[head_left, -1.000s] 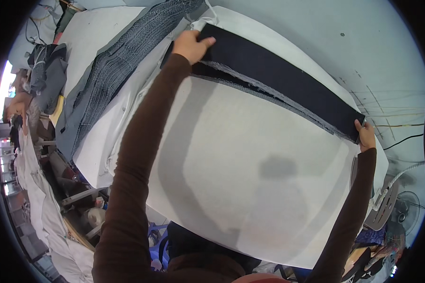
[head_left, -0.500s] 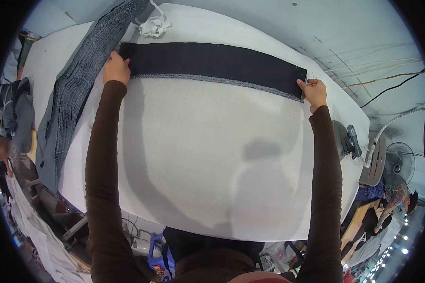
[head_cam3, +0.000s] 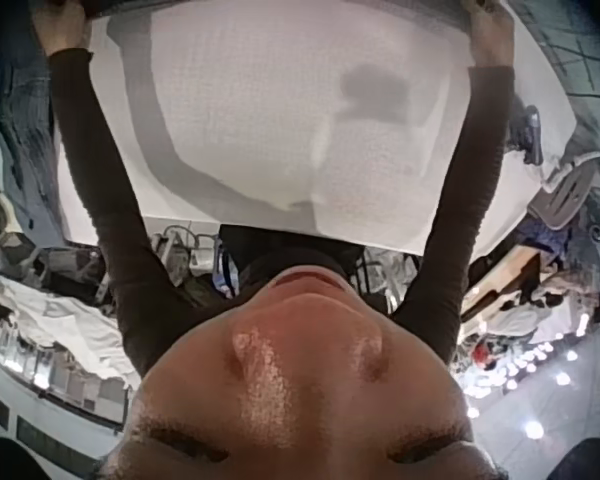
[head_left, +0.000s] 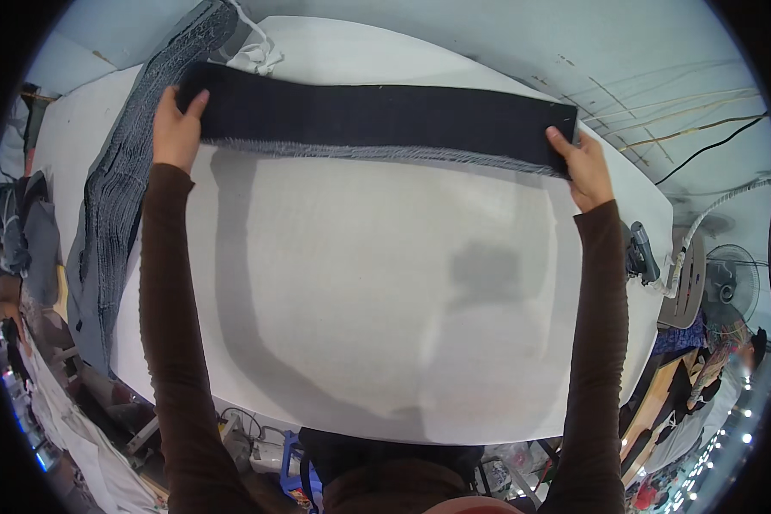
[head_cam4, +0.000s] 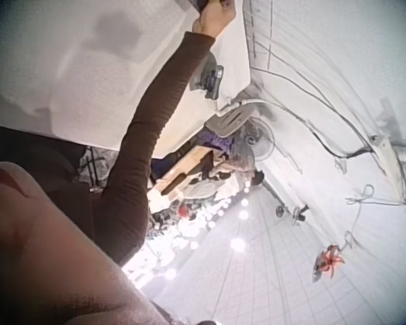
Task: The person irons several long strips of dark and light gray fabric on a white ironing board. They repeatedly fold the edges of the fabric strips, press them with a steam iron, and adjust the pieces to ensure the seams are flat. The person handles the fabric strips one at a time, moving them around the board to iron different sections.
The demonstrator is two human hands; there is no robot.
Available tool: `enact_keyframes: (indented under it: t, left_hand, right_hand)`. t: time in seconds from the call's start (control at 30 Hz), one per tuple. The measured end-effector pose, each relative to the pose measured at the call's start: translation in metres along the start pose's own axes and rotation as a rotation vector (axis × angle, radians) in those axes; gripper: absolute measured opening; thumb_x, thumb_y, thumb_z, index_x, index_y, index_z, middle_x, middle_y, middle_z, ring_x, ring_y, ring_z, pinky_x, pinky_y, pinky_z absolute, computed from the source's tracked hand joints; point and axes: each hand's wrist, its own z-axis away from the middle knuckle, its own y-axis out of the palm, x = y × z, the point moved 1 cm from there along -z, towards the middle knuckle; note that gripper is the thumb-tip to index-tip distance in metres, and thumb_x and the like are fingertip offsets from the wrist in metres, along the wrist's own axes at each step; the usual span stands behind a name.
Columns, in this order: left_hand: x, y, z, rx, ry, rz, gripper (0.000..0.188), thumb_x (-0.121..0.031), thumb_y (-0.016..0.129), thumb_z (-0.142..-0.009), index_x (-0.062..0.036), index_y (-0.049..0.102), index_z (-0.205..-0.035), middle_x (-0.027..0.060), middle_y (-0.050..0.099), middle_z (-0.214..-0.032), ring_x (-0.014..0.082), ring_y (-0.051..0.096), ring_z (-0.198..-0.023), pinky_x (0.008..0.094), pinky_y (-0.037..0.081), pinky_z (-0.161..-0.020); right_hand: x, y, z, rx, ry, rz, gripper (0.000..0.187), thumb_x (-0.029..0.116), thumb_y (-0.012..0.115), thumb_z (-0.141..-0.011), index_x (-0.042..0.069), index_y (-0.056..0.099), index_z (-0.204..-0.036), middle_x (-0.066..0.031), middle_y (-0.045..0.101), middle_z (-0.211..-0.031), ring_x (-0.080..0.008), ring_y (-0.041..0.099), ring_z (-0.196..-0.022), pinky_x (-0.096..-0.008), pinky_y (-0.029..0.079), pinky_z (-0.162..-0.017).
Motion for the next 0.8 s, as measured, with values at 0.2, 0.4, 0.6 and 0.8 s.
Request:
enact_keyframes:
  t: [0.2,0.4,0.6,0.8]
  left_hand:
    - [-0.057,0.055,-0.037,-0.001,-0.154,0.072,0.085,-0.045,0.085,-0.093,0.0106,0.056,-0.149,0.0268,0.070,-0.134,0.0290,0.066,-0.126,0.0405,0.053,-0.107]
    - [-0.021,0.108,0.010,-0.402,-0.163,0.159,0.022,-0.015,0.085,-0.091,-0.0009,0.075,-0.104,0.0169,0.076,-0.099,0.0326,0.074,-0.095,0.0428,0.057,-0.088]
    - [-0.021,-0.065,0.121,-0.612,0.363,-0.384,0.005,-0.007,0.077,-0.094,-0.0054,0.077,-0.099,0.0111,0.077,-0.099,0.0306,0.073,-0.095,0.0400,0.056,-0.088]
    - [0.090,-0.274,0.115,-0.543,-0.011,-0.794,0.030,-0.023,0.078,-0.096,-0.0049,0.079,-0.120,0.0182,0.077,-0.119,0.0364,0.073,-0.114,0.0436,0.056,-0.100]
  right_hand:
    - [0.000,-0.062,-0.021,-0.235,-0.094,0.028,0.040,0.019,0.082,-0.100,-0.007,0.068,-0.128,-0.0118,0.076,-0.120,-0.0190,0.072,-0.105,-0.0334,0.058,-0.093]
    - [-0.116,-0.062,0.006,-0.508,0.050,-0.127,0.073,0.028,0.082,-0.100,-0.003,0.041,-0.152,-0.0212,0.064,-0.141,-0.0309,0.067,-0.124,-0.0448,0.061,-0.100]
    - [-0.115,-0.001,0.213,-0.542,-0.097,0.020,0.041,0.014,0.062,-0.112,-0.010,0.048,-0.141,-0.0227,0.061,-0.140,-0.0339,0.068,-0.131,-0.0423,0.059,-0.108]
    - [-0.113,0.003,0.351,-0.552,-0.011,0.229,0.035,0.014,0.058,-0.113,-0.006,0.051,-0.141,-0.0197,0.062,-0.142,-0.0321,0.068,-0.130,-0.0423,0.059,-0.104]
